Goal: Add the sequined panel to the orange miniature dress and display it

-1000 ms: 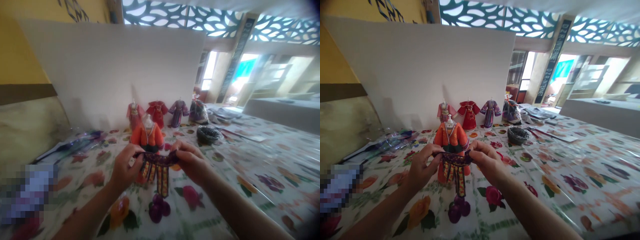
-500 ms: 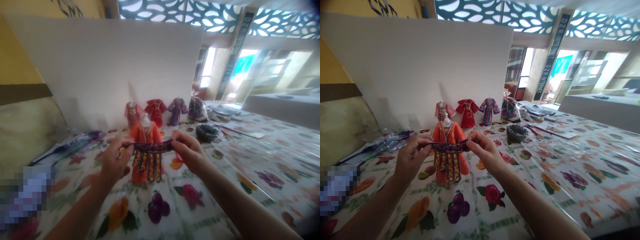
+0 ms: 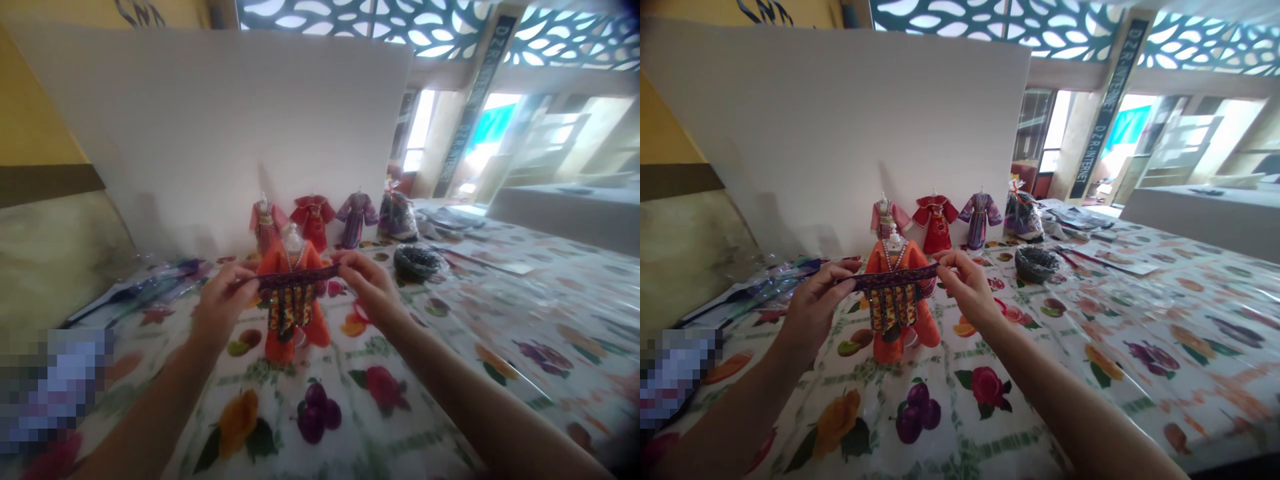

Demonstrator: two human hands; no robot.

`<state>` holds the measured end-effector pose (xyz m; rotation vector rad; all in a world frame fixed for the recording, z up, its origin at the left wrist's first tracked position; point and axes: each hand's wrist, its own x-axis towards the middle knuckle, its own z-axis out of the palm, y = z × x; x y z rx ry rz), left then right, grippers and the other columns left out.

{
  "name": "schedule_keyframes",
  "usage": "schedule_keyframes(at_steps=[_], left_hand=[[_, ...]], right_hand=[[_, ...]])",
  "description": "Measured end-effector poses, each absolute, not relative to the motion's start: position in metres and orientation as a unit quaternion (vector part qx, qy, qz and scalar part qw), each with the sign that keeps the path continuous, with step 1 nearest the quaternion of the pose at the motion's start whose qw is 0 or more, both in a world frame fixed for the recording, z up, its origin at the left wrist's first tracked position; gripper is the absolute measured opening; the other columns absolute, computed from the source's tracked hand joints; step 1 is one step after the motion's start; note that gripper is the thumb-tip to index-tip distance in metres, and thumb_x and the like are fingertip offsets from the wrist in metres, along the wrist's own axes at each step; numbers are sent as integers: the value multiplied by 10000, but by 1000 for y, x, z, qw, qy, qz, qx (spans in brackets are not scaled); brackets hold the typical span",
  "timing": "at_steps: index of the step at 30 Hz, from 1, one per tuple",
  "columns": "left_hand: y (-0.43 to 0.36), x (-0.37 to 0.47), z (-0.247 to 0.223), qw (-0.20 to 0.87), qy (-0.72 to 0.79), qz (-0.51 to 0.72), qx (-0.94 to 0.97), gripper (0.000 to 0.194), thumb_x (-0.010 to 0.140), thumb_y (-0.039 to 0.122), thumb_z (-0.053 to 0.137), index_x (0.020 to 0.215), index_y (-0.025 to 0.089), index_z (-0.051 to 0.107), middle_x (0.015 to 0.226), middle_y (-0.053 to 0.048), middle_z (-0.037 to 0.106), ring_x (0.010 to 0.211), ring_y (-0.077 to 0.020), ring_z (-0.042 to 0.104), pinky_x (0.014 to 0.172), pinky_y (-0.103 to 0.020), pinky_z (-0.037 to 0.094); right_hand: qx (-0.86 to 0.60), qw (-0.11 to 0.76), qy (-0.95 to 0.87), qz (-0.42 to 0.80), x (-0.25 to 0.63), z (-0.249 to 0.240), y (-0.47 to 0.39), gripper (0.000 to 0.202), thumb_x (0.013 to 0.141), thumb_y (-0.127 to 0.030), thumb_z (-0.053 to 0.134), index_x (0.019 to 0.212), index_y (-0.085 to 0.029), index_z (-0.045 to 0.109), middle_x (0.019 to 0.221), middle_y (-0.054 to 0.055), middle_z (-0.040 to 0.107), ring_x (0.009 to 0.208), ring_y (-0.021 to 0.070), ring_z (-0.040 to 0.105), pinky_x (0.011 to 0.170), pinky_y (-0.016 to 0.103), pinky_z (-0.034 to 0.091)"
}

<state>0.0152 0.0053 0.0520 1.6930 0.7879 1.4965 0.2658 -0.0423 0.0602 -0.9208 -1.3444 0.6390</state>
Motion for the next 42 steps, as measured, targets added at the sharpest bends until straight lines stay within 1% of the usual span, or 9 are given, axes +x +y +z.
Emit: schedule_keyframes(at_steps=[5, 10, 16, 23, 28, 34, 36, 39, 42], left_hand=[[8, 15, 51, 368, 324, 577, 654, 109, 812, 286, 702, 777, 196, 651, 1154, -38, 665, 1006, -198, 646, 847, -284, 514], [16, 18, 49, 410, 301, 583, 633, 126, 794, 278, 728, 766, 188, 645, 1260, -60, 659, 1150, -240, 616, 957, -330, 477], [21, 20, 45, 449, 272, 590, 614, 98, 788, 253, 718, 751, 191, 651, 1242, -62, 690, 1222, -255, 589, 1056, -385, 424], [29, 18, 40, 466, 278, 577, 610, 105, 793, 275, 712, 771, 194, 651, 1131, -50, 730, 1050, -215, 655, 947, -345, 487], [34, 18, 38, 465, 264, 584, 611, 103, 798, 271, 724, 777, 193, 660, 1189, -55, 717, 1113, -220, 635, 966, -335, 476], [37, 17, 39, 466, 252, 583, 616, 76, 803, 246, 738, 788, 197, 682, 1206, -42, 711, 1136, -220, 625, 973, -322, 461], [39, 17, 39, 466, 253, 580, 618, 75, 814, 248, 730, 790, 196, 682, 1211, -44, 710, 1131, -215, 624, 965, -315, 456], [43, 16, 39, 471, 246, 577, 621, 87, 822, 253, 722, 786, 188, 677, 1216, -55, 709, 1122, -218, 626, 958, -317, 456], [48, 17, 38, 472, 244, 571, 625, 105, 822, 261, 715, 777, 178, 669, 1175, -64, 720, 1078, -224, 641, 932, -322, 464]], right_hand=[[-404, 655, -569, 290, 268, 52, -33, 142, 838, -309, 656, 750, -205, 615, 1069, 44, 674, 906, 194, 594, 772, 327, 467], [-384, 661, -556, 326, 269, 44, -23, 152, 840, -313, 629, 737, -205, 601, 1182, 57, 677, 998, 221, 604, 868, 375, 466], [-345, 667, -536, 385, 264, 43, -18, 131, 811, -313, 613, 759, -204, 562, 1199, 91, 690, 930, 223, 622, 791, 389, 500], [-334, 667, -533, 399, 262, 40, -13, 137, 813, -320, 616, 761, -208, 556, 1069, 74, 718, 836, 196, 633, 748, 364, 511], [-351, 657, -540, 392, 263, 37, -8, 142, 821, -336, 608, 767, -215, 558, 887, 60, 714, 859, 218, 644, 755, 360, 515], [-331, 672, -533, 392, 264, 32, -3, 135, 825, -302, 617, 752, -208, 554, 1108, 53, 704, 847, 195, 636, 751, 346, 514], [-333, 671, -537, 389, 265, 32, -2, 137, 827, -306, 613, 754, -208, 550, 1136, 55, 697, 853, 195, 633, 747, 344, 513], [-360, 657, -545, 376, 265, 33, -1, 153, 824, -338, 597, 757, -214, 536, 1070, 62, 708, 840, 201, 634, 731, 343, 513], [-385, 647, -543, 373, 264, 33, 2, 166, 818, -364, 586, 758, -223, 522, 908, 53, 705, 791, 200, 634, 686, 330, 508]])
